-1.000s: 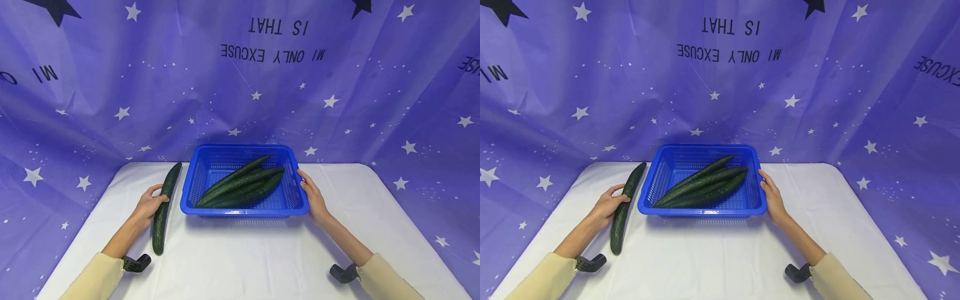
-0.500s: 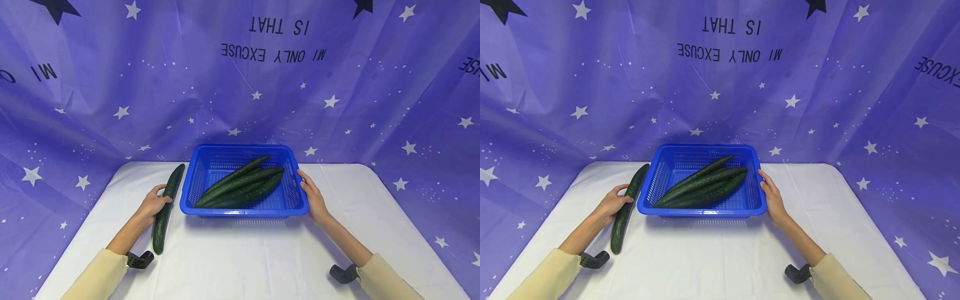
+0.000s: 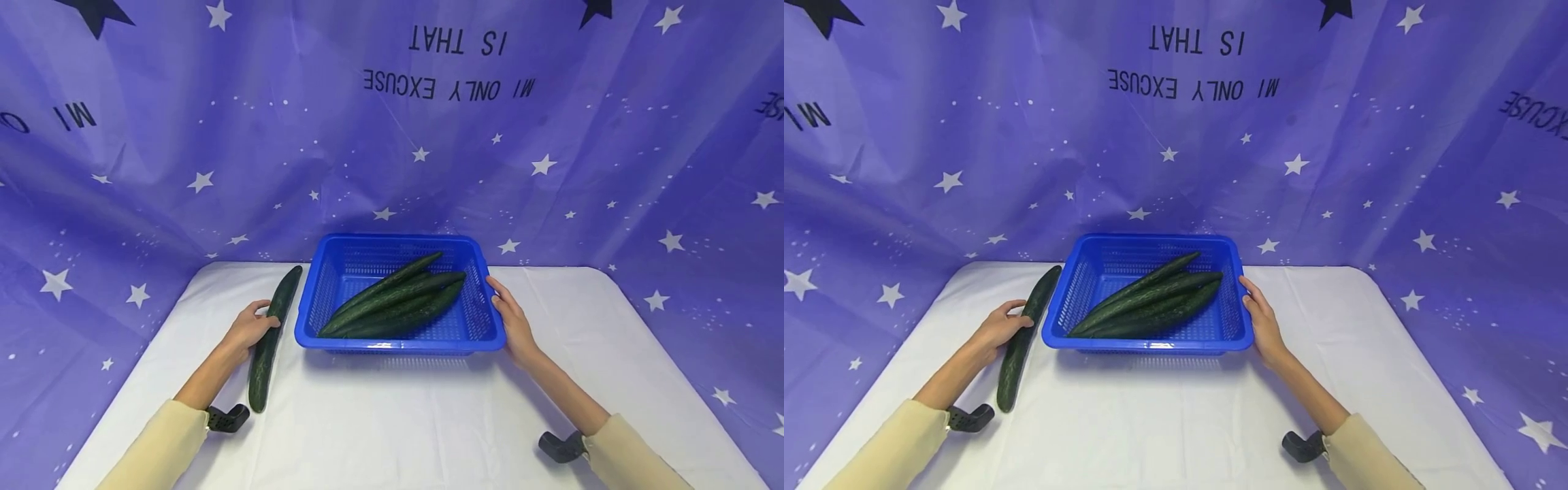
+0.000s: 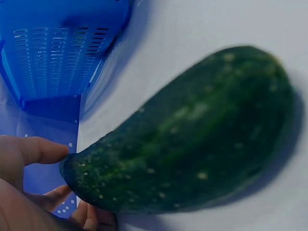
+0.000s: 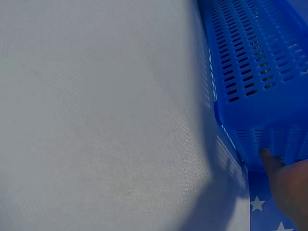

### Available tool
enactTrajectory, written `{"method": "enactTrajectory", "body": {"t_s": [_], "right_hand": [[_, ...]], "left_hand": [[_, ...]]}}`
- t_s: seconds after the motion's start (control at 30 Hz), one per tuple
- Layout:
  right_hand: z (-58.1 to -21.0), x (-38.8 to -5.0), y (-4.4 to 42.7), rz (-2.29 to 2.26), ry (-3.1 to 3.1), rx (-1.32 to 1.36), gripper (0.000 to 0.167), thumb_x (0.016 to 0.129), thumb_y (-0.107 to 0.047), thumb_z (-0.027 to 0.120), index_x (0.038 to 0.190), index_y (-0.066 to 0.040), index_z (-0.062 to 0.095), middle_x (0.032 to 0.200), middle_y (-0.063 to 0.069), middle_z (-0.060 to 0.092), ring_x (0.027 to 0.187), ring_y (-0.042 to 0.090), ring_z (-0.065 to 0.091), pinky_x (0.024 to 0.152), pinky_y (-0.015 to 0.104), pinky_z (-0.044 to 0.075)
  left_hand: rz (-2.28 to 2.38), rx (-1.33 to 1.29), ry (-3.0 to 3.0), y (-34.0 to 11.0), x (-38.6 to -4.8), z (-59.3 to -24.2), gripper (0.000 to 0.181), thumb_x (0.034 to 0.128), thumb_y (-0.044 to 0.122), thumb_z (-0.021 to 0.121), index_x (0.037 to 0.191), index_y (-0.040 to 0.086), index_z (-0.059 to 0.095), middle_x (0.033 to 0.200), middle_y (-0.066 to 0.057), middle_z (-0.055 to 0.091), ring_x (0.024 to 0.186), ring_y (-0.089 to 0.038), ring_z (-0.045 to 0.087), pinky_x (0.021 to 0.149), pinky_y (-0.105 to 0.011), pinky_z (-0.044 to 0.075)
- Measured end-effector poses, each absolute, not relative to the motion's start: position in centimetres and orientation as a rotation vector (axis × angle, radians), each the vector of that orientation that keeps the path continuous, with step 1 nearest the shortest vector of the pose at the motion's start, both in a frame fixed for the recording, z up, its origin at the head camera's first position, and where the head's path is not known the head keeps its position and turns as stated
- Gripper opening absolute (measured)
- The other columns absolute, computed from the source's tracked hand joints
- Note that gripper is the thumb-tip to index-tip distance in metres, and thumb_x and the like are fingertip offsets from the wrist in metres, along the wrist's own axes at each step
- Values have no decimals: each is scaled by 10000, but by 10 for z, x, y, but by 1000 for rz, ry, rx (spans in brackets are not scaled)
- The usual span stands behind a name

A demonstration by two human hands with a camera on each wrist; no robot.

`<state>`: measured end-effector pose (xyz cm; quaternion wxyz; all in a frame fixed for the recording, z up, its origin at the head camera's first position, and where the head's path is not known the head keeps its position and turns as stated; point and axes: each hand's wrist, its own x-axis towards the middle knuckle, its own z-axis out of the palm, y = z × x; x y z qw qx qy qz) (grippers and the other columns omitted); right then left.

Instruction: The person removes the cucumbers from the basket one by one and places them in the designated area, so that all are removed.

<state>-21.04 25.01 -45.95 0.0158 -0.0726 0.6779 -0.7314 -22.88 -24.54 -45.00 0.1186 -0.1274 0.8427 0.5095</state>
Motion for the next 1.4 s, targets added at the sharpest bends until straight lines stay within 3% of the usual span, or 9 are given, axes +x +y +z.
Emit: {"method": "enactTrajectory", "body": {"t_s": [0.2, 0.37, 0.57, 0.8, 1.4], "right_hand": [[-460, -212, 247, -2268, 2096, -251, 523, 1112, -282, 328, 1600, -133, 212, 1597, 163, 229, 1289, 306, 407, 925, 269, 488], [-460, -212, 247, -2279, 2109, -242, 517, 1112, -267, 327, 1596, -116, 222, 1583, 168, 259, 1259, 296, 440, 915, 272, 492], [-460, -213, 248, -2269, 2114, -227, 518, 1111, -276, 326, 1597, -124, 225, 1585, 149, 261, 1256, 269, 443, 920, 269, 487], [-461, -210, 253, -2293, 2097, -212, 521, 1112, -278, 324, 1597, -119, 219, 1579, 165, 262, 1230, 253, 472, 904, 274, 499], [-459, -209, 249, -2266, 2130, -201, 508, 1113, -261, 312, 1595, -126, 226, 1587, 149, 256, 1262, 308, 427, 911, 274, 490]], "left_hand": [[1513, -352, 2498, -250, -230, -440, 703, 963, 161, 516, 1566, -7, 196, 1416, -326, 369, 1248, -462, 424, 1020, -576, 354], [1554, -246, 2571, -243, -232, -414, 646, 982, 156, 516, 1554, 9, 256, 1422, -308, 379, 1270, -470, 410, 1033, -603, 326], [1527, 83, 2670, -229, -234, -375, 512, 1014, 157, 530, 1483, 3, 394, 1305, -284, 529, 1222, -446, 494, 1008, -591, 373], [1453, 409, 2579, -194, -245, -345, 426, 1016, 127, 564, 1417, 18, 473, 1279, -231, 577, 1139, -366, 576, 954, -515, 457], [1308, 653, 2345, -118, -286, -341, 333, 997, 61, 598, 1329, 58, 574, 1256, -130, 601, 1136, -268, 593, 916, -415, 496]]}}
